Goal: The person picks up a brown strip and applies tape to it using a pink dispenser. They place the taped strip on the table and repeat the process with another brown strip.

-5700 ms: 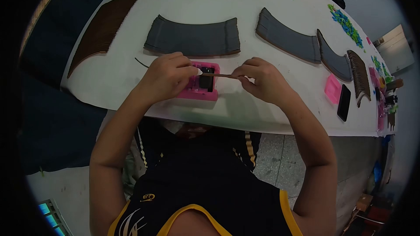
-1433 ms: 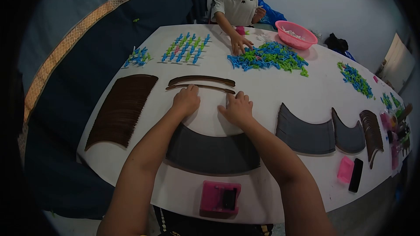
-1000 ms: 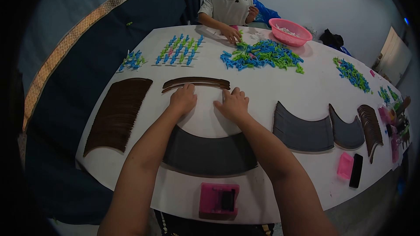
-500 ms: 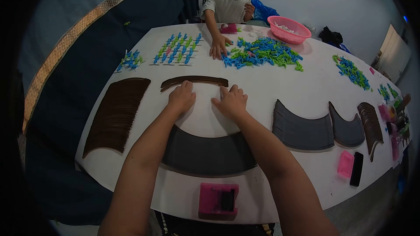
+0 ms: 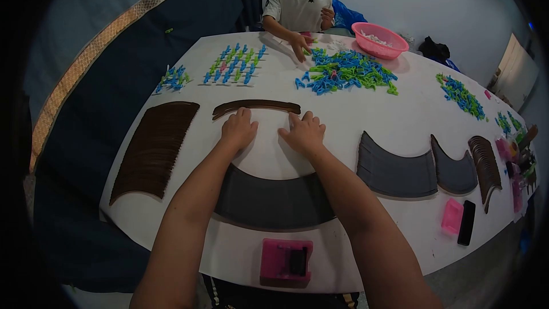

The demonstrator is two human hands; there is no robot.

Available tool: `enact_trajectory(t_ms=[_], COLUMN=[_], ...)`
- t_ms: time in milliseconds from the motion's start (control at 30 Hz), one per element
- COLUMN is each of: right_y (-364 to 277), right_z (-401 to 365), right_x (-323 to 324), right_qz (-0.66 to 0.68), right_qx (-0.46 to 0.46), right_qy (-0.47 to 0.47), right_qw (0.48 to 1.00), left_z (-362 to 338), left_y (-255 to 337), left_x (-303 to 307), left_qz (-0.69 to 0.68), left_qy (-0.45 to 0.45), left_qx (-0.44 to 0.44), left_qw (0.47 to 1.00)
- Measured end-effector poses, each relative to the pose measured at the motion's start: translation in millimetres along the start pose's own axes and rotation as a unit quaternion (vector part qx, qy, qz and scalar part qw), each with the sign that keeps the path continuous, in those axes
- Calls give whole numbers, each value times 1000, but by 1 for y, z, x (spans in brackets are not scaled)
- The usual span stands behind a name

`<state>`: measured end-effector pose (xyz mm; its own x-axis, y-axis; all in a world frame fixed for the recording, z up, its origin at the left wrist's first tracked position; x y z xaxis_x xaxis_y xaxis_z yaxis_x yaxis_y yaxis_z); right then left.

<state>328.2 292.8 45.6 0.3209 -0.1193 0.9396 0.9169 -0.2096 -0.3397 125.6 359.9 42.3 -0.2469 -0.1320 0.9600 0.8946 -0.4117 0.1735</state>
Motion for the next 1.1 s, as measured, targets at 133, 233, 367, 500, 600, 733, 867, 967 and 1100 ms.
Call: enact_trajectory(t_ms=[133, 233, 367, 500, 600, 733, 867, 967, 1100], right_y=[-1, 1, -1, 1, 2, 1, 1, 1, 2], right_z=[-1, 1, 1, 4, 4, 3, 2, 2, 3], right_x=[2, 0, -1, -2, -2, -2, -1, -3, -5], right_qz=[-17, -12, -13, -15, -13, -9, -16, -13, -18], right_qx=[-1, -7, 1, -8, -10, -5, -2, -7, -8], right_qy=[-3, -13, -17, -11, -14, -8, -4, -29, -24], right_qw=[1000, 1000, 1000, 1000, 1000, 1000, 1000, 999, 1000], left_z=[-13, -24, -36, -37, -36, -33, -32, -31, -31], left_y=[-6, -15, -30, -35, -37, -42, -43, -43, -46], left_x=[8, 18, 22, 23, 19, 19, 20, 21, 18], left_qz=[11, 27, 20, 31, 19, 13, 0, -7, -6], left_qy=[-11, -10, -38, -17, -44, -48, -56, -68, -73], left_qx=[31, 57, 101, 115, 120, 127, 137, 144, 148], left_qw=[999, 998, 994, 993, 992, 991, 989, 987, 986])
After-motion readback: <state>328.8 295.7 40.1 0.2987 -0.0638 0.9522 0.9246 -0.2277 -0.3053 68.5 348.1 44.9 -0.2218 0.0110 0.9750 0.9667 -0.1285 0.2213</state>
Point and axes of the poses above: each hand's wrist, its own z-axis towards the middle knuckle, its own x-axis out of the back of the hand, y = z × x, the point moved 10 cm from there along z, towards the middle knuckle, and after that the axes turned 5 degrees about -x, right-handed, at the moved point
